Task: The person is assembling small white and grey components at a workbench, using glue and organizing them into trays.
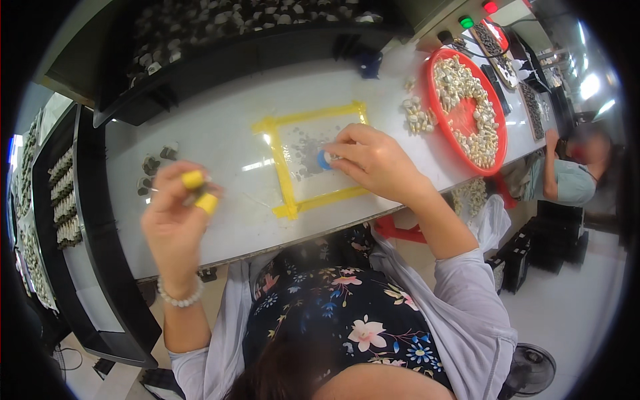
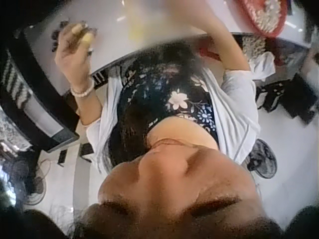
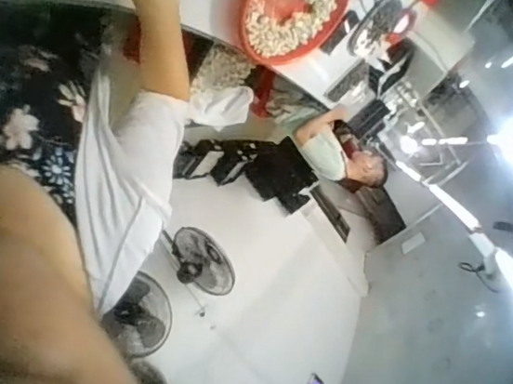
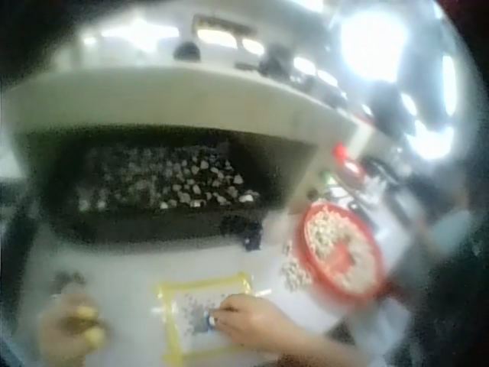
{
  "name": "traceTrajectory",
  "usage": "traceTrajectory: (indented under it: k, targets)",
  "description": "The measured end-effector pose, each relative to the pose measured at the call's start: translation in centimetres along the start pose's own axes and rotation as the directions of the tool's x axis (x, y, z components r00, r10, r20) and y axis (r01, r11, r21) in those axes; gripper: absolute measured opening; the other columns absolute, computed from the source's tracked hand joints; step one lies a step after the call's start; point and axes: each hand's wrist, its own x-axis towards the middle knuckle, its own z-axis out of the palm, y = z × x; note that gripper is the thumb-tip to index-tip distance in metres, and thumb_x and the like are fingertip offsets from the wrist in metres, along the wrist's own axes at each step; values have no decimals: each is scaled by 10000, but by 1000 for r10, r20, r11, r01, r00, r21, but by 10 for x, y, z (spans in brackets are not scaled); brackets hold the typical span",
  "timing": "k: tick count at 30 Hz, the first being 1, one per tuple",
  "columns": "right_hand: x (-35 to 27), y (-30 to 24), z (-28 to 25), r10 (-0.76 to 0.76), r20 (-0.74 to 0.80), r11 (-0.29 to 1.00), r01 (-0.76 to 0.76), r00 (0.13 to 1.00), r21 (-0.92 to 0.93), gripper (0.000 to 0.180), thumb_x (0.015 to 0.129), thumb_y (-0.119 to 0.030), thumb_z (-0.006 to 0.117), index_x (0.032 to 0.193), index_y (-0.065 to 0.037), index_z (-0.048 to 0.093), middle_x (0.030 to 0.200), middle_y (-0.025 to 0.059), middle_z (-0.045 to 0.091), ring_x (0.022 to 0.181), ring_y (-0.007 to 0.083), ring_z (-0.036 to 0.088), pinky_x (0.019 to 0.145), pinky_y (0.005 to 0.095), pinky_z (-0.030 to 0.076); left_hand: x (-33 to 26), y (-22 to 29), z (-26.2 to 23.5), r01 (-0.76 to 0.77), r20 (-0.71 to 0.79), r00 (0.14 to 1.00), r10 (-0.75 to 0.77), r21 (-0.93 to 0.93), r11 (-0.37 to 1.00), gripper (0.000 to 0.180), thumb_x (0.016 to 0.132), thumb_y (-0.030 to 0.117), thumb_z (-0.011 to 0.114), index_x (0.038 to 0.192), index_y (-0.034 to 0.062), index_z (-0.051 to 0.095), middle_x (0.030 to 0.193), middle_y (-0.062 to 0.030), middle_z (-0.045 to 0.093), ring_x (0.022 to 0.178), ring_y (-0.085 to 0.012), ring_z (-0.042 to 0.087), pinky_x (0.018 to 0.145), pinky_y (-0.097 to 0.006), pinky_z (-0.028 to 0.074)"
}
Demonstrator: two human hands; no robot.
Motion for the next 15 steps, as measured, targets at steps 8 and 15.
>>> traceTrajectory:
  k: [8, 15]
  targets:
    - [4, -11, -7, -49, 85, 980, 65, 995, -186, 149, 754, -76, 654, 893, -23, 659, 814, 90, 556, 748, 250, 569, 660, 348, 476, -28, 4, 55, 377, 134, 916, -377, -606, 701, 374, 799, -70, 583, 1156, -10, 489, 1128, -124, 512, 880, -218, 606, 789, -326, 485]
    - [0, -7, -1, 45, -41, 999, -45, 998, 5, 200, 760, -59, 665, 953, -8, 662, 841, 102, 586, 731, 245, 580, 659, 314, 478, -39, -16, 66, 443, 248, 887, -390, -697, 564, 345, 781, -103, 621, 1096, -31, 498, 994, -153, 628, 924, -210, 625, 862, -333, 502]
